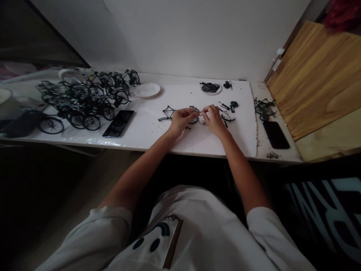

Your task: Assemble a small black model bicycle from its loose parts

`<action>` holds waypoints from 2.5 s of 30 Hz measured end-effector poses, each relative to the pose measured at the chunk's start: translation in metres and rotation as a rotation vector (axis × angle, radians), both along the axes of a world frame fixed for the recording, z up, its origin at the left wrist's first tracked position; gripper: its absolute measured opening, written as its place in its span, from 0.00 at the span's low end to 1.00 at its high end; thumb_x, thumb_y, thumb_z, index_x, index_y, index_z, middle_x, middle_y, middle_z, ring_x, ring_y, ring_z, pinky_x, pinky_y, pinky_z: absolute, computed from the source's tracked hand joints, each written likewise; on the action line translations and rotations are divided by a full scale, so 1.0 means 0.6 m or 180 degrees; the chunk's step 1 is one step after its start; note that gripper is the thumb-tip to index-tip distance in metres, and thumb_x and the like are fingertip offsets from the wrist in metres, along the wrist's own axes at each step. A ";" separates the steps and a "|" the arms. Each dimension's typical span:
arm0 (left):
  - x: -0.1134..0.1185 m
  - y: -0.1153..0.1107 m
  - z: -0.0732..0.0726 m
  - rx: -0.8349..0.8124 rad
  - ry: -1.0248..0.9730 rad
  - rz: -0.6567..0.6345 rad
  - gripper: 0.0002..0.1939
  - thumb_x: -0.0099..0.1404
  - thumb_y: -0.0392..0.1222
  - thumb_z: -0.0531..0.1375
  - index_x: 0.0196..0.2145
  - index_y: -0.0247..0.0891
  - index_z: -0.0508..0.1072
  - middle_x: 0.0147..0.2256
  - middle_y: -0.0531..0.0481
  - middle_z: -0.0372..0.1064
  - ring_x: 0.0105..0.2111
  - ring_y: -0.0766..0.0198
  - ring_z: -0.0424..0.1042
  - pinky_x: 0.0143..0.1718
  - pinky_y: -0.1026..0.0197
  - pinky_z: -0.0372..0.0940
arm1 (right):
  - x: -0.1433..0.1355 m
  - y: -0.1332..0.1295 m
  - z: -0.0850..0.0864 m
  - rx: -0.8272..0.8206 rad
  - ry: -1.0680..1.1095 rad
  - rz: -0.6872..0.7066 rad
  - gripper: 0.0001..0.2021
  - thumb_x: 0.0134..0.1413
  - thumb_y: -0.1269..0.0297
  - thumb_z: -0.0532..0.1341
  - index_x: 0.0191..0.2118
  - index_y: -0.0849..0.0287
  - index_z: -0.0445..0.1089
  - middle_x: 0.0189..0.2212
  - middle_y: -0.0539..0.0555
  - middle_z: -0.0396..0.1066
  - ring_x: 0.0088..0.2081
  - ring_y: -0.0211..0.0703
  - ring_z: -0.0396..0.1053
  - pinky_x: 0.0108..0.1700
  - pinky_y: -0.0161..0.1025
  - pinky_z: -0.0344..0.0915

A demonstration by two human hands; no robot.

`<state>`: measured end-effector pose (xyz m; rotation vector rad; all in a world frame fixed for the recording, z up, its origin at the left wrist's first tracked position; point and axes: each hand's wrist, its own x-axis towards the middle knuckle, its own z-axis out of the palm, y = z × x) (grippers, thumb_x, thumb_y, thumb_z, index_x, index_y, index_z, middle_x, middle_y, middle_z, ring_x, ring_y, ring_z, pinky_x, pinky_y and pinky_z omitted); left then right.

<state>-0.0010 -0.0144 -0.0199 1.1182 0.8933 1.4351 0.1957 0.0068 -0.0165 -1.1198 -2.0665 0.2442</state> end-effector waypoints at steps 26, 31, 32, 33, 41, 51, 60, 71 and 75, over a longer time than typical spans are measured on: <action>0.003 -0.011 0.010 0.0085 0.0056 -0.0072 0.24 0.48 0.51 0.83 0.39 0.36 0.87 0.34 0.44 0.84 0.29 0.66 0.76 0.33 0.60 0.70 | -0.015 -0.018 0.022 -0.0034 0.1280 0.0306 0.16 0.68 0.45 0.65 0.39 0.53 0.76 0.38 0.55 0.79 0.41 0.48 0.76 0.43 0.46 0.72; 0.004 -0.016 0.014 0.0087 0.0116 0.0019 0.24 0.49 0.51 0.83 0.39 0.36 0.86 0.35 0.44 0.84 0.30 0.64 0.78 0.35 0.59 0.72 | -0.014 -0.023 0.029 -0.0053 0.1339 0.0344 0.20 0.66 0.40 0.67 0.38 0.53 0.78 0.38 0.56 0.80 0.40 0.48 0.76 0.41 0.46 0.72; 0.004 -0.017 0.014 0.0087 0.0116 0.0028 0.24 0.49 0.51 0.83 0.39 0.35 0.86 0.35 0.44 0.84 0.31 0.64 0.78 0.35 0.59 0.72 | -0.014 -0.023 0.030 -0.0076 0.1356 0.0337 0.20 0.66 0.39 0.67 0.37 0.53 0.78 0.38 0.56 0.80 0.40 0.48 0.76 0.41 0.46 0.72; 0.004 -0.017 0.014 0.0091 0.0115 0.0032 0.23 0.49 0.50 0.83 0.39 0.35 0.86 0.35 0.44 0.84 0.31 0.64 0.78 0.35 0.59 0.73 | -0.014 -0.024 0.032 -0.0103 0.1383 0.0344 0.21 0.65 0.38 0.67 0.37 0.53 0.79 0.38 0.56 0.80 0.40 0.49 0.76 0.40 0.46 0.73; 0.004 -0.012 0.009 0.0318 0.0056 0.0010 0.24 0.48 0.53 0.83 0.37 0.36 0.87 0.34 0.44 0.85 0.29 0.66 0.78 0.34 0.61 0.73 | -0.010 -0.022 0.034 -0.0448 0.1678 0.0426 0.24 0.56 0.35 0.72 0.37 0.54 0.84 0.38 0.55 0.82 0.39 0.47 0.78 0.39 0.42 0.71; 0.007 -0.004 0.001 0.0564 0.0078 0.0010 0.22 0.48 0.52 0.84 0.36 0.37 0.88 0.35 0.45 0.85 0.29 0.66 0.78 0.35 0.61 0.74 | -0.003 -0.010 0.026 -0.1247 0.2103 0.0659 0.24 0.47 0.37 0.79 0.37 0.54 0.85 0.41 0.55 0.83 0.47 0.49 0.79 0.51 0.44 0.74; 0.006 -0.004 -0.003 0.0625 0.0270 0.0066 0.21 0.49 0.52 0.83 0.36 0.36 0.88 0.36 0.42 0.85 0.30 0.65 0.78 0.34 0.60 0.73 | 0.007 -0.001 0.015 -0.1572 0.2119 0.0770 0.21 0.49 0.41 0.79 0.38 0.54 0.86 0.41 0.54 0.84 0.44 0.47 0.78 0.49 0.42 0.74; 0.005 -0.006 -0.006 0.0637 0.0406 0.0039 0.24 0.51 0.55 0.82 0.37 0.35 0.87 0.36 0.41 0.85 0.33 0.62 0.80 0.39 0.57 0.75 | 0.001 -0.006 0.020 -0.1322 0.2142 0.0682 0.20 0.44 0.43 0.82 0.36 0.53 0.86 0.39 0.54 0.83 0.44 0.49 0.79 0.51 0.45 0.72; 0.003 -0.006 -0.004 0.0545 0.0395 -0.0017 0.24 0.51 0.55 0.82 0.38 0.35 0.88 0.37 0.40 0.85 0.32 0.63 0.79 0.37 0.58 0.74 | 0.001 -0.009 0.024 -0.1478 0.2242 0.0712 0.20 0.43 0.43 0.83 0.35 0.53 0.87 0.38 0.53 0.83 0.42 0.46 0.78 0.49 0.43 0.71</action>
